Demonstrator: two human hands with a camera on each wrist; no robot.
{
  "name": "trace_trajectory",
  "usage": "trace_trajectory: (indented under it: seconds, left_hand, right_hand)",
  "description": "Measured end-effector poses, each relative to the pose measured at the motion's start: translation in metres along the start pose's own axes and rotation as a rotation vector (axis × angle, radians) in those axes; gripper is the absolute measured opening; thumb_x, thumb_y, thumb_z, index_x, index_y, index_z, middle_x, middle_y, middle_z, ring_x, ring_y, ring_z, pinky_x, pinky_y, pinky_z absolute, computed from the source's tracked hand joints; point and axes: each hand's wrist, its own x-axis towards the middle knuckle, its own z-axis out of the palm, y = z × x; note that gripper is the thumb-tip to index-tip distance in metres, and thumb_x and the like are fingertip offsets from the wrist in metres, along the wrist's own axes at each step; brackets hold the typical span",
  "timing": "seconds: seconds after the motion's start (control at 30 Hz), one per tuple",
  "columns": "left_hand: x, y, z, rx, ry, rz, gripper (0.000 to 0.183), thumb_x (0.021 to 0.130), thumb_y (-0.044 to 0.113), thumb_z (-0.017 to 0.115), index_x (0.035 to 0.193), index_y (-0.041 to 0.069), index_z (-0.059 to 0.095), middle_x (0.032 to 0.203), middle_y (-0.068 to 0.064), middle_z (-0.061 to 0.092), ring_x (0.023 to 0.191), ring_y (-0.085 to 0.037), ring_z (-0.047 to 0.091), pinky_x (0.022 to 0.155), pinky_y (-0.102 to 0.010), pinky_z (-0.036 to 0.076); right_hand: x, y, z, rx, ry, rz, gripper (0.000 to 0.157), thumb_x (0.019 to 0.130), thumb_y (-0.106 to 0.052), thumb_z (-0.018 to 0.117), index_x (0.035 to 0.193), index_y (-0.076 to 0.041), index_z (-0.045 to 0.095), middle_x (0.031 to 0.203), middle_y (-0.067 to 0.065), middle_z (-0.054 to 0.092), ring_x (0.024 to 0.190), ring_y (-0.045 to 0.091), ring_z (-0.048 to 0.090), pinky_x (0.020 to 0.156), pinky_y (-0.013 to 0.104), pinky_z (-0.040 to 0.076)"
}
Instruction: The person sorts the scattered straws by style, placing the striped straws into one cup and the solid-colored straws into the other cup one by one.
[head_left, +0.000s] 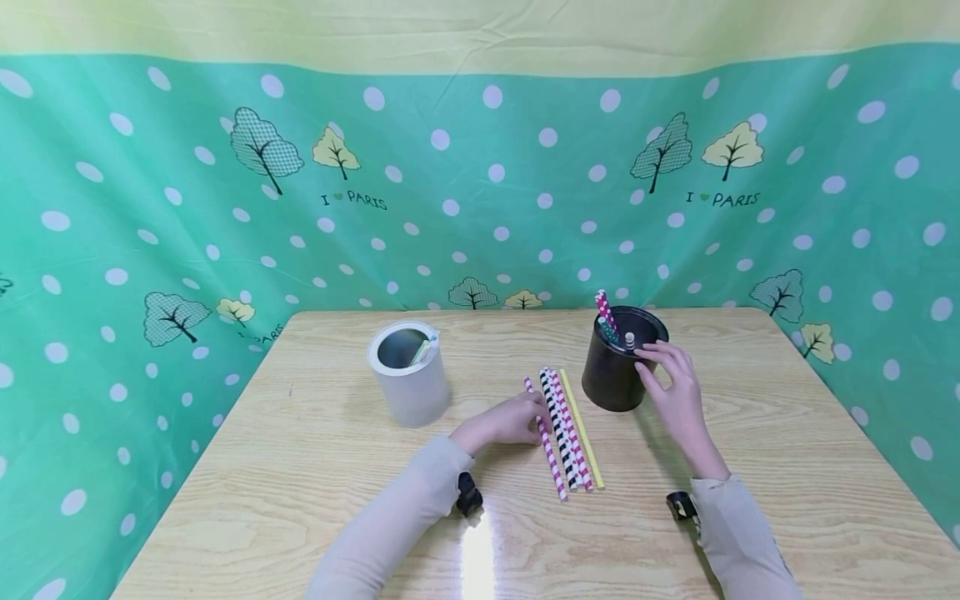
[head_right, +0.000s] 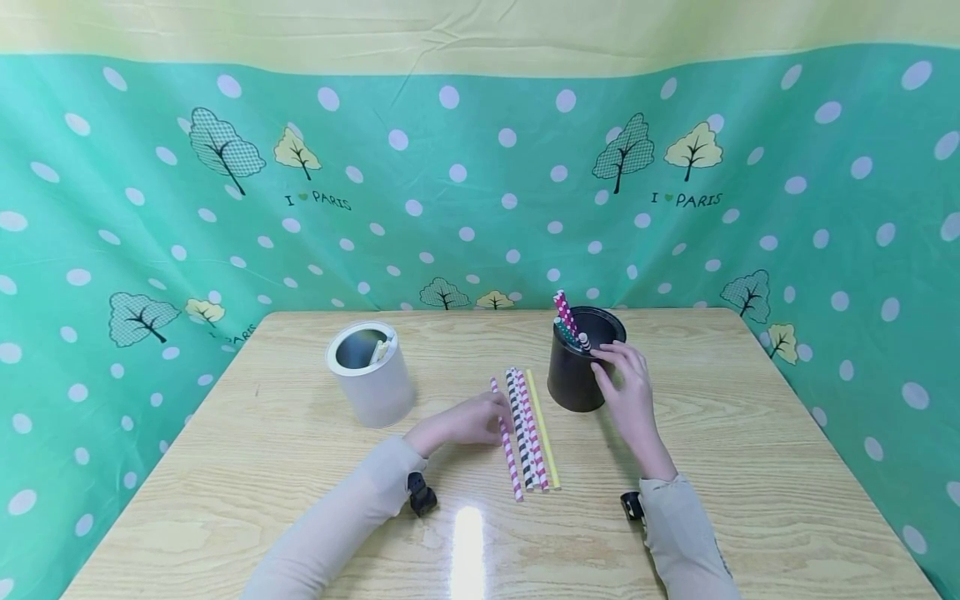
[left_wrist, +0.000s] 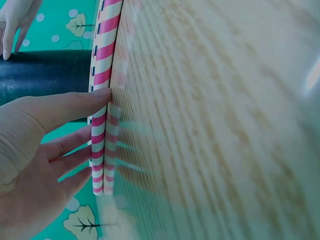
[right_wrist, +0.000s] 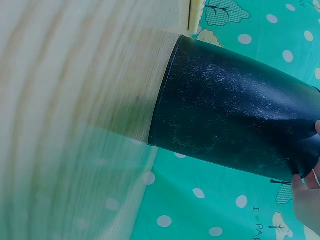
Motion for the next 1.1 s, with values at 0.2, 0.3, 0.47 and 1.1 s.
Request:
trace_trajectory:
  seconds: [0.2,0.3,0.47,1.1]
  left_hand:
    - [0.0008,-0.0055,0.0041,-0.011,0.003,0.04,0.017,0.073,0.013,0.07,0.089,0.015,0.066,0.103,-0.001,0.051,0.091,-0.01,0.047,0.082,-0.017,0.039]
    - [0.0006,-0.0072,0.0044,-0.03,0.009,0.062,0.015,0.072,0.011,0.069,0.087,0.014,0.066,0.101,-0.002,0.05,0.089,-0.01,0.047,0.081,-0.017,0.039]
    - [-0.0006,-0.004,0.003,-0.028,0.004,0.047,0.014,0.072,0.009,0.069,0.085,0.012,0.066,0.102,-0.003,0.05,0.09,-0.012,0.047,0.081,-0.018,0.039]
    - [-0.0023,-0.0011,0.0018,0.014,0.017,0.037,0.012,0.073,0.016,0.071,0.084,0.017,0.066,0.098,0.002,0.051,0.09,-0.008,0.047,0.083,-0.016,0.038]
  right_hand:
    - [-0.0002,0.0001,0.0,-0.003,0.0,0.007,0.02,0.074,0.011,0.063,0.093,0.005,0.065,0.101,0.02,0.058,0.107,0.034,0.044,0.097,0.017,0.027]
    - [-0.0004,-0.0001,-0.0001,-0.005,-0.001,0.011,0.02,0.074,0.011,0.063,0.093,0.005,0.065,0.101,0.019,0.058,0.108,0.033,0.044,0.097,0.018,0.027]
    - [-0.0002,-0.0005,0.0,-0.01,-0.003,0.011,0.02,0.074,0.01,0.063,0.093,0.005,0.065,0.101,0.019,0.058,0.108,0.033,0.043,0.097,0.019,0.028]
    - [-0.0008,-0.0004,-0.001,-0.009,-0.013,0.011,0.02,0.074,0.009,0.064,0.094,0.005,0.064,0.102,0.019,0.057,0.108,0.032,0.043,0.097,0.019,0.028]
